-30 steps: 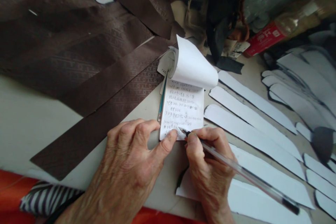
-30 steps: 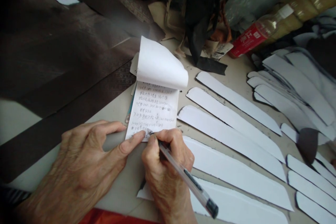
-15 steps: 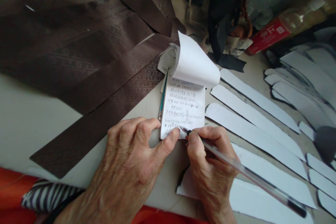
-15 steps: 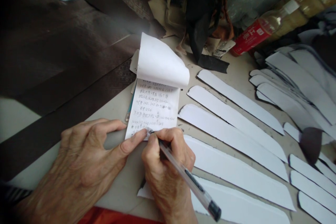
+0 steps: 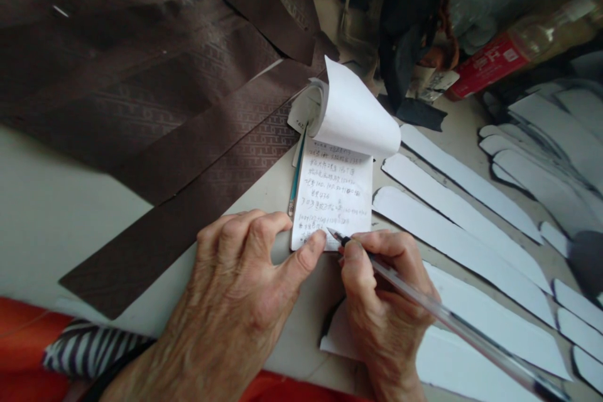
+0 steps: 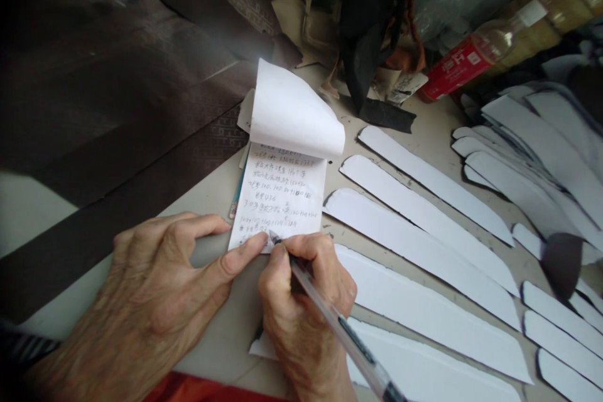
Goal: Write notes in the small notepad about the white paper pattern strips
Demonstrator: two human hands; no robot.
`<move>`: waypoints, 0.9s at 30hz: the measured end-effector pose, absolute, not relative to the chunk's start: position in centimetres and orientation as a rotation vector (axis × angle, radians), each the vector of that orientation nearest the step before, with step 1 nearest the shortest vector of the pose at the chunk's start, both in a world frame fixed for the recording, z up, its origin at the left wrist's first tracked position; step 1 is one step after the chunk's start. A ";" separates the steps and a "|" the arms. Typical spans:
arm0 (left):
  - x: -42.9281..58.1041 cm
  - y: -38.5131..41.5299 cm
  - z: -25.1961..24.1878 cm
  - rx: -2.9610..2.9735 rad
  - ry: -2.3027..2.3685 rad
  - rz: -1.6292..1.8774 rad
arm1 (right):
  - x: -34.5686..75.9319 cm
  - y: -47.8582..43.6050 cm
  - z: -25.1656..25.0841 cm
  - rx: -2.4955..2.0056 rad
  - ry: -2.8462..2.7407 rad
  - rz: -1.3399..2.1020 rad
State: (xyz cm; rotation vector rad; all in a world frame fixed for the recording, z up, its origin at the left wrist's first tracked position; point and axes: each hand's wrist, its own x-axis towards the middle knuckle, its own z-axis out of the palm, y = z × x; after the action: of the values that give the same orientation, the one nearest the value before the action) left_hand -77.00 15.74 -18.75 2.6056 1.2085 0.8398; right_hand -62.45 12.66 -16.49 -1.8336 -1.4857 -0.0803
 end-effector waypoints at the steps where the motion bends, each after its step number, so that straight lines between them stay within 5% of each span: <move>1: -77.0 15.8 -18.8 2.606 1.205 0.838 | -62.4 12.6 -16.5 -1.839 -1.482 -0.073; 27: -77.2 15.7 -18.4 2.602 1.214 0.757 | -62.3 12.5 -16.4 -1.874 -1.497 -0.040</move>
State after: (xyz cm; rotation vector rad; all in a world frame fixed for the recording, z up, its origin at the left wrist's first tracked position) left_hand -77.19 15.65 -18.43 2.6022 1.2143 0.7573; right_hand -62.34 12.55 -16.41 -1.8741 -1.4974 -0.0399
